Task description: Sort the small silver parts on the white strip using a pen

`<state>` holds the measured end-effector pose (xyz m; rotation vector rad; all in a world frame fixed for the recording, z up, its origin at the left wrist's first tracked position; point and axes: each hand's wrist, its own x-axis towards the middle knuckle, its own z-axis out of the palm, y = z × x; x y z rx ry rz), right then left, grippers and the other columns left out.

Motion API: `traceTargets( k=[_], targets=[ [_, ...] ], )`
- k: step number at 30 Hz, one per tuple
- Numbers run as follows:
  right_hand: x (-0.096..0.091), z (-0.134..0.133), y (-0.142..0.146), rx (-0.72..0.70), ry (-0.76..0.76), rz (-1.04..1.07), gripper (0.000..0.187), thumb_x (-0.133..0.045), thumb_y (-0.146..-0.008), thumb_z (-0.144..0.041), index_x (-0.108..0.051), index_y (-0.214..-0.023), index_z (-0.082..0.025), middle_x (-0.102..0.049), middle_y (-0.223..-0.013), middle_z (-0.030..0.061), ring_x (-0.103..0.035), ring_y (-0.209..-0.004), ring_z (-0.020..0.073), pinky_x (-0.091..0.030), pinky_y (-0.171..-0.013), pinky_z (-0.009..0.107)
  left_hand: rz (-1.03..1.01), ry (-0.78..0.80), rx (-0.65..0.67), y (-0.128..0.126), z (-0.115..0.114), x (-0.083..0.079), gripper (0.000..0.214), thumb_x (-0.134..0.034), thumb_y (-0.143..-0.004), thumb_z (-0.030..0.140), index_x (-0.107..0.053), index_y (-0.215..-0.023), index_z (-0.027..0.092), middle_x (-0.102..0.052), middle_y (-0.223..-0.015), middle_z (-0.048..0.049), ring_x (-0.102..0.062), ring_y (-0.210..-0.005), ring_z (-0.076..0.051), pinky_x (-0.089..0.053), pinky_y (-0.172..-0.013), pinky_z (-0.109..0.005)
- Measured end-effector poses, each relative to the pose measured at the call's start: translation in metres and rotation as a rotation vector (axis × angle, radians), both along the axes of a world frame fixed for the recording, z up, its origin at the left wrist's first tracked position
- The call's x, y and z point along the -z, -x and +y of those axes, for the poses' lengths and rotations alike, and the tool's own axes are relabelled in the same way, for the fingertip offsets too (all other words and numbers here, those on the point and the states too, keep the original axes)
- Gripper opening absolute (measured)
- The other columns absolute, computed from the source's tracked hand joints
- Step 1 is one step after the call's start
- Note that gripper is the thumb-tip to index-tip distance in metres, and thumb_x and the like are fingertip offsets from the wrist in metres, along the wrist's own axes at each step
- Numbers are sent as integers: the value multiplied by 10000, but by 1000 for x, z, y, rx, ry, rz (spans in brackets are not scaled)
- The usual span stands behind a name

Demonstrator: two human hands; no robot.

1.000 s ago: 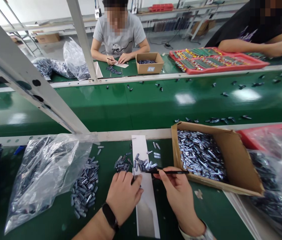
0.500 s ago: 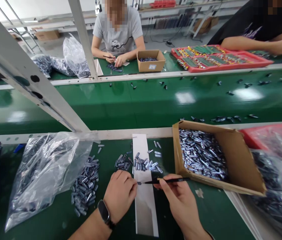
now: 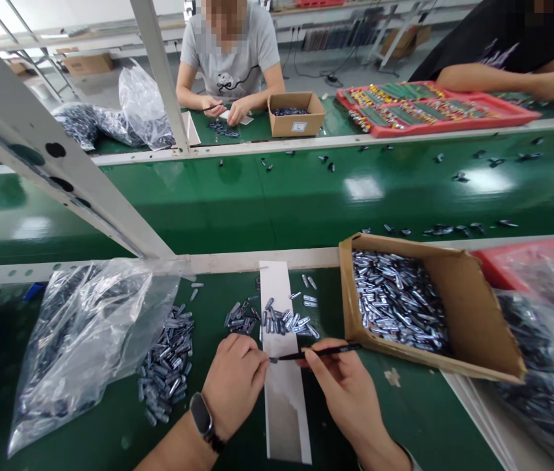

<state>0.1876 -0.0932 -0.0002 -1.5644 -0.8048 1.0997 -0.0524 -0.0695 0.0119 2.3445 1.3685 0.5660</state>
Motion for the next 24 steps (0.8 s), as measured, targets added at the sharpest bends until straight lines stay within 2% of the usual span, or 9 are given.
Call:
traceTargets(
  k=[10,15,19,24],
  targets=[
    [-3,2,1,4,-17,-26,593,-1080,-878,-893,-868,-924,-341,-910,-842,100,-948,-722,394,-841,-690,497,21,-12,8,1,-1,1,227,-811,-1176,88,-923,-1108,273,-828,-1039,-14,-813,-974,-239,-724,-946,-401],
    [-1,0,0,-7,-24,-36,546,-1084,-907,-851,-883,-939,-345,-913,-852,106,-944,-735,397,-838,-694,501,112,-38,93,5,-1,4,259,-831,-1182,37,-911,-1179,283,-823,-1070,-2,-794,-988,-223,-693,-928,-383],
    [-9,3,0,-8,-15,-32,587,-1077,-883,-890,-883,-922,-337,-914,-836,112,-950,-737,404,-842,-693,506,174,-131,131,6,-1,3,265,-902,-1165,52,-913,-1251,302,-816,-1064,-1,-769,-999,-234,-638,-874,-363],
    [-23,10,0,-8,-14,-22,599,-1126,-797,-897,-875,-867,-358,-917,-811,111,-946,-709,418,-841,-673,534,255,-156,114,2,-4,-6,252,-891,-1176,70,-908,-1238,314,-828,-1087,-5,-767,-1031,-245,-599,-885,-368]
  ],
)
